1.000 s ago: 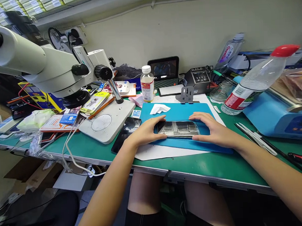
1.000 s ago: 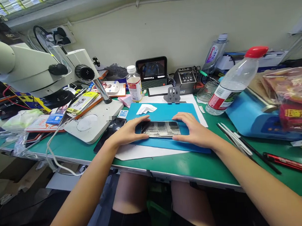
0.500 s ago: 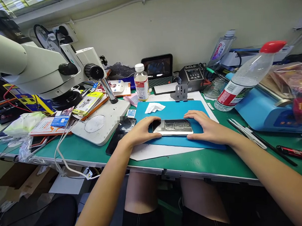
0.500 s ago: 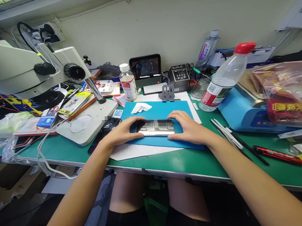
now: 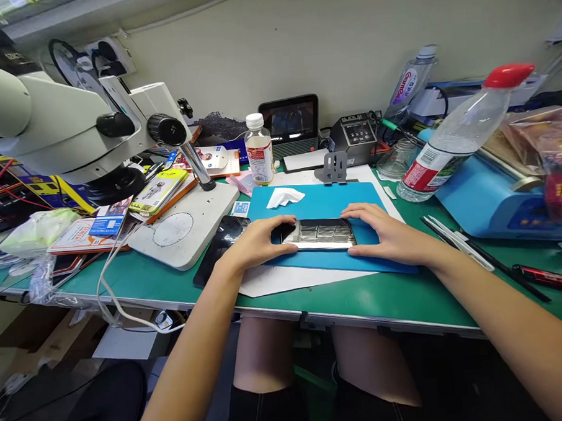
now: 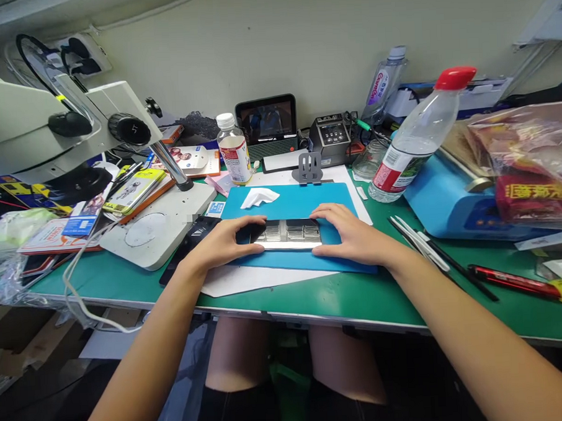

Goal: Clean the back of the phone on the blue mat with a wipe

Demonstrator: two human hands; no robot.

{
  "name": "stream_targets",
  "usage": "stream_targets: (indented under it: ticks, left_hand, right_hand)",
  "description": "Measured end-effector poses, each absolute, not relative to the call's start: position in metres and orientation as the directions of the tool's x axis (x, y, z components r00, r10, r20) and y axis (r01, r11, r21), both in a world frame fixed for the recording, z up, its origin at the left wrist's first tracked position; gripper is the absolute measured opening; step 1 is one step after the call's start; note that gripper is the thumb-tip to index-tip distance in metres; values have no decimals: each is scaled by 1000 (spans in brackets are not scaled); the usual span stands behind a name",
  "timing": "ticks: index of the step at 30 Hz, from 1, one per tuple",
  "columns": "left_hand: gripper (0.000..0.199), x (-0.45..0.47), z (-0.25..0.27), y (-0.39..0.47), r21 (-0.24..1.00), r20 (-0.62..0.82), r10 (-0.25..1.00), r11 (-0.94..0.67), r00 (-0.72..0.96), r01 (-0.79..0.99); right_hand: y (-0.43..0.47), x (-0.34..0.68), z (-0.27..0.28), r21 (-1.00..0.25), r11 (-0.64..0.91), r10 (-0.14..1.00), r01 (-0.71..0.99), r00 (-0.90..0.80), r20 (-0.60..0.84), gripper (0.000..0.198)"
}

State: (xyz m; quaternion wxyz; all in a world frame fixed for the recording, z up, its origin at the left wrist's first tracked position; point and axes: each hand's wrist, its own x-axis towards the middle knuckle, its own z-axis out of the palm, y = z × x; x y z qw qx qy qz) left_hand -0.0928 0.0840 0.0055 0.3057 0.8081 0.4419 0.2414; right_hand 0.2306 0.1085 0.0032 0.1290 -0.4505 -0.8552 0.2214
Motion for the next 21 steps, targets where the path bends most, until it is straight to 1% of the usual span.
stream_targets:
  ticks: [10, 16, 21]
  left_hand:
    - [54, -95, 1, 86, 696, 134, 867, -427, 480, 577]
    - [51, -94, -1, 87, 700, 148, 857, -443, 493, 560]
    - [50, -92, 0, 86, 696, 132, 858, -437, 497, 570]
  right_hand:
    - [110, 231, 1, -495, 509, 818, 704, -575, 22, 82]
    - [110, 232, -1, -493, 507, 820, 707, -572, 24, 83]
    - [109, 230, 1, -499, 497, 821, 710, -571, 6, 84]
